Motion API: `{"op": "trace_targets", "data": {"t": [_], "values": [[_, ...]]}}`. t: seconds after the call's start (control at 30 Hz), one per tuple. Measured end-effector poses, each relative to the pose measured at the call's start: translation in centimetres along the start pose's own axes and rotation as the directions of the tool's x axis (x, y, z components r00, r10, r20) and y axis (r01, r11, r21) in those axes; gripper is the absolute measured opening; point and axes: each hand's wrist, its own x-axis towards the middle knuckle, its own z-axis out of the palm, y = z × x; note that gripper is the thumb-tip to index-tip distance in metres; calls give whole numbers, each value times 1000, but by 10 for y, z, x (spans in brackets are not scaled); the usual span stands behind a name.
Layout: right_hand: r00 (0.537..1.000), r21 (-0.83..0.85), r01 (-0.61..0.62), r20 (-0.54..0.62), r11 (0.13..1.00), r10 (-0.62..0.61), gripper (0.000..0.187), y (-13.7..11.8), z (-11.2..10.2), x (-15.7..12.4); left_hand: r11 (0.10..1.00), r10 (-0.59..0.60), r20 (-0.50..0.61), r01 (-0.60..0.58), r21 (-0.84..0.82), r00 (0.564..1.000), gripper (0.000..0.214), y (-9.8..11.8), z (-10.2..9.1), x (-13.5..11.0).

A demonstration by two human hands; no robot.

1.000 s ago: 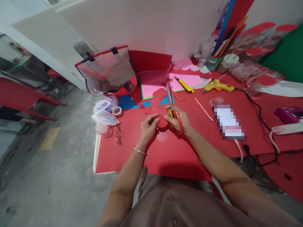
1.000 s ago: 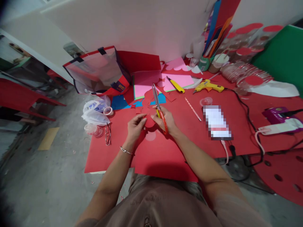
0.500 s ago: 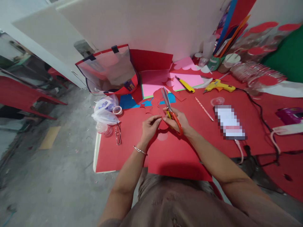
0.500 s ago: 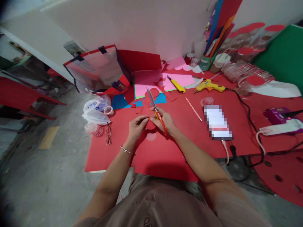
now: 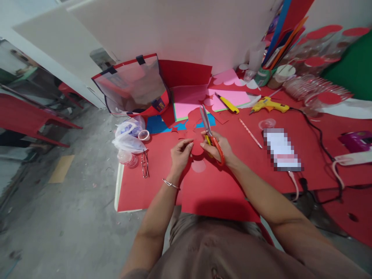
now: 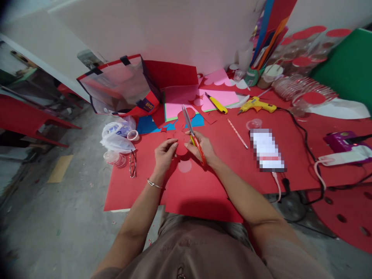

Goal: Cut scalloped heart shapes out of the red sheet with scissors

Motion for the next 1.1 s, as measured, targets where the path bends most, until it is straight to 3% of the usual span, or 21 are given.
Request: {"op": "trace_targets", "data": {"t": [0.2, 0.37, 0.67, 0.93, 1.1], "values": [[997, -27, -27, 68, 999, 29, 54, 6, -3, 2, 1000, 8, 91, -9, 13, 996, 31, -4, 3, -2], [998, -70, -10, 63, 997, 15, 46, 1, 0, 0, 999, 41, 87, -44, 28, 995, 28, -3, 5, -4], [999, -56, -6, -52, 998, 3, 46, 7, -4, 4, 995, -92, 268, 99, -13, 959, 59, 1, 8, -10], [1000, -7, 4, -20, 1000, -4, 49, 5, -2, 2, 1000, -10, 52, 11, -17, 999, 40, 1, 2, -3], [999, -14, -4, 42, 1000, 5, 49, 8, -4, 2, 1000, -5, 78, 6, -14, 997, 39, -1, 1, -1]]}}
